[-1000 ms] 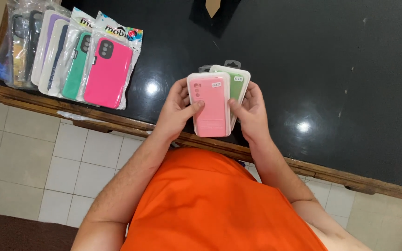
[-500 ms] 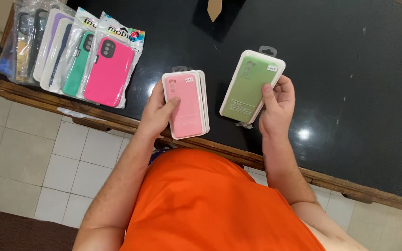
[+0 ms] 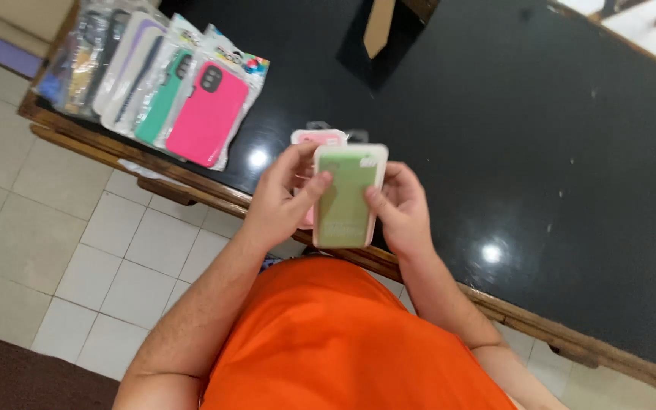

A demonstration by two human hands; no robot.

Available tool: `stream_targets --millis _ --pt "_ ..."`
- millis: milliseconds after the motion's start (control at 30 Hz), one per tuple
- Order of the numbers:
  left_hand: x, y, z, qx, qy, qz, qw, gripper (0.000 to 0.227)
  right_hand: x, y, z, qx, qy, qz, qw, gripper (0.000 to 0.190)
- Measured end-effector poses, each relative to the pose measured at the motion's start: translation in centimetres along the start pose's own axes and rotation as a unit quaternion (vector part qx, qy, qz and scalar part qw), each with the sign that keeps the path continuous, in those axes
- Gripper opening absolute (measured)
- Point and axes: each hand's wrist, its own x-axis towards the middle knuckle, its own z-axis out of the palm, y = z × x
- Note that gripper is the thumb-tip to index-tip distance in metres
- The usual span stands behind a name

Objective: Organizing and hanging various phone cases on a retail display pegboard.

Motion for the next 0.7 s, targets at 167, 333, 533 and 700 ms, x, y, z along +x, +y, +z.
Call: stream_targets --millis 167,333,533,700 --pt "-2.4 0.1 -2.8 -0.106 0.041 0.004 0.993 0.030 -1.5 -0.9 4.5 0.018 -0.097 0.026 0.995 0.050" --pt "-7.2 1.3 -8.6 -0.128 0.094 0.032 0.987 0.032 -2.2 -0.1 11.7 0.032 -0.195 0.042 0.979 0.060" --pt "-18.3 2.0 -18.7 -0.114 0.217 0.033 0.969 0.030 -4.0 2.1 24.5 0.033 -0.355 0.017 0.934 0.077" --pt "-32.3 2.4 -27.6 0.001 0.366 0.036 0.930 0.035 -8.9 4.3 40.1 0.036 -0.496 -0.013 0.868 0.055"
